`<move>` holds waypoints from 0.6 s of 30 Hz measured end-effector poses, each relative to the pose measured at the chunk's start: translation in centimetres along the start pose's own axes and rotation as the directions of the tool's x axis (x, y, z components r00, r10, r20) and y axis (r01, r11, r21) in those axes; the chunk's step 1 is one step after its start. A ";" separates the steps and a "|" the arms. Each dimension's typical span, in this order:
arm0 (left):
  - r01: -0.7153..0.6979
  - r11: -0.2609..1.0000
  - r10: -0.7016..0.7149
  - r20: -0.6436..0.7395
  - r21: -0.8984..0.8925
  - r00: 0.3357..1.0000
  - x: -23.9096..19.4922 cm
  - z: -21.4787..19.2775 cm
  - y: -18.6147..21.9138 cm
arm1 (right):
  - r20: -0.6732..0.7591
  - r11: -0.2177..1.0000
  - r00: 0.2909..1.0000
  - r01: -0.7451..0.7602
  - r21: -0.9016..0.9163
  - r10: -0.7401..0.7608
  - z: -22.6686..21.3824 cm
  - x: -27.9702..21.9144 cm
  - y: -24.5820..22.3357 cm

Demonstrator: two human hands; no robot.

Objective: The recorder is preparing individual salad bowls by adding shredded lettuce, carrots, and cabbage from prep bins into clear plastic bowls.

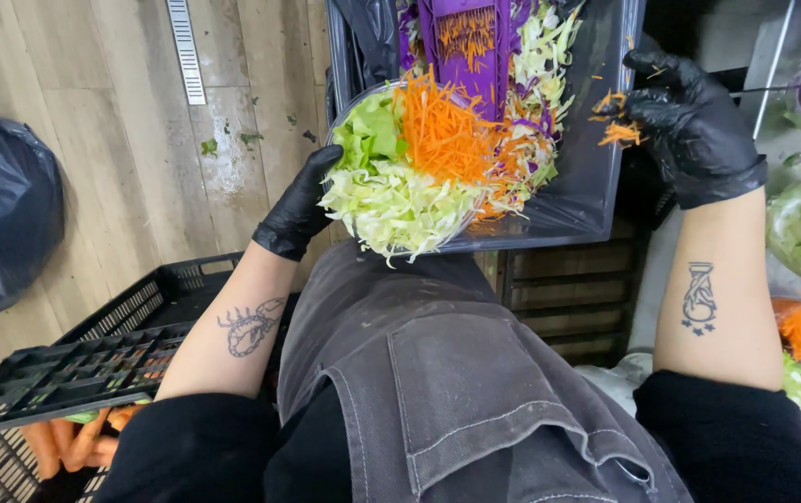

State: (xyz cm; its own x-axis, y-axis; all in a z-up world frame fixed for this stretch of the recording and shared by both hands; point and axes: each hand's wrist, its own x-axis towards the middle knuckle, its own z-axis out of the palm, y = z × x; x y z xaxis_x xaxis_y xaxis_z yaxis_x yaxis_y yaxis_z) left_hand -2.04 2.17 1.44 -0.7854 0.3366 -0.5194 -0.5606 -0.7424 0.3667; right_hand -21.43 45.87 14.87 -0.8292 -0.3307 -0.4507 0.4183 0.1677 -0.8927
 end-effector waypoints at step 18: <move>0.022 1.000 -0.022 0.038 0.002 0.999 1.4 0.4 -0.8 | 0.075 0.990 0.997 0.021 0.140 -0.032 7.0 -3.4 -4.7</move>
State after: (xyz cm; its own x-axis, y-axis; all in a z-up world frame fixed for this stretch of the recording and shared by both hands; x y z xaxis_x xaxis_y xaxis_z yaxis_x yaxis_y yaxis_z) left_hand -2.79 3.51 0.67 -0.7821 0.3745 -0.4980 -0.5784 -0.7336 0.3568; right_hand -18.01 39.68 20.57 -0.8116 -0.4050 -0.4210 0.4486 0.0295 -0.8932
